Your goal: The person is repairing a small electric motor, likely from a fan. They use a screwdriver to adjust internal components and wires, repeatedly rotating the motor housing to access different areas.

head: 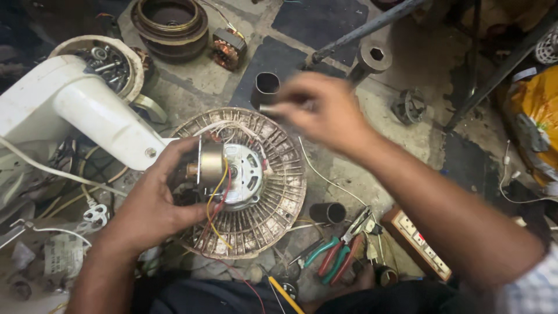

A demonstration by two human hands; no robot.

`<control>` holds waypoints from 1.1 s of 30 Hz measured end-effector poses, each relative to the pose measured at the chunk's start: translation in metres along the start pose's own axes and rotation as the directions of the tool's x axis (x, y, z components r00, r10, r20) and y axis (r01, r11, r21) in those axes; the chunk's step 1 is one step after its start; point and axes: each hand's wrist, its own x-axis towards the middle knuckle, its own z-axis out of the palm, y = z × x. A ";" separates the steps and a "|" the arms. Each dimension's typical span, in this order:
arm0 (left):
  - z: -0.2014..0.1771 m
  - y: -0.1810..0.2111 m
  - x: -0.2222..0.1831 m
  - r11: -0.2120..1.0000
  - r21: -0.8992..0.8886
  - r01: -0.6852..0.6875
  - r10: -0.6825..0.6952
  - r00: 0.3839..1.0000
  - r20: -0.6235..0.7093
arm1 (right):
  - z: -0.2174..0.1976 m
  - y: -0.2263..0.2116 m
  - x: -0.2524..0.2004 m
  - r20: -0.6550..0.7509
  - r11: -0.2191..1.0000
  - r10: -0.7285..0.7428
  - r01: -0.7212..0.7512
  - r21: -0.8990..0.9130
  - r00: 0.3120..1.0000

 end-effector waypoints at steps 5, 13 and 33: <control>-0.001 0.002 -0.002 0.999 0.030 0.020 -0.020 1.000 -0.005 | 0.000 0.104 -0.121 -0.063 0.744 0.567 -0.544 -0.389 0.821; -0.011 0.002 -0.020 0.958 -0.198 -0.209 0.227 0.971 0.075 | 0.059 0.198 -0.206 -0.059 0.787 0.471 -0.450 -0.422 0.880; 0.145 0.042 -0.144 0.599 0.617 -0.510 0.695 0.714 -0.085 | 0.051 -0.111 -0.220 0.083 0.456 0.364 -0.255 0.853 0.928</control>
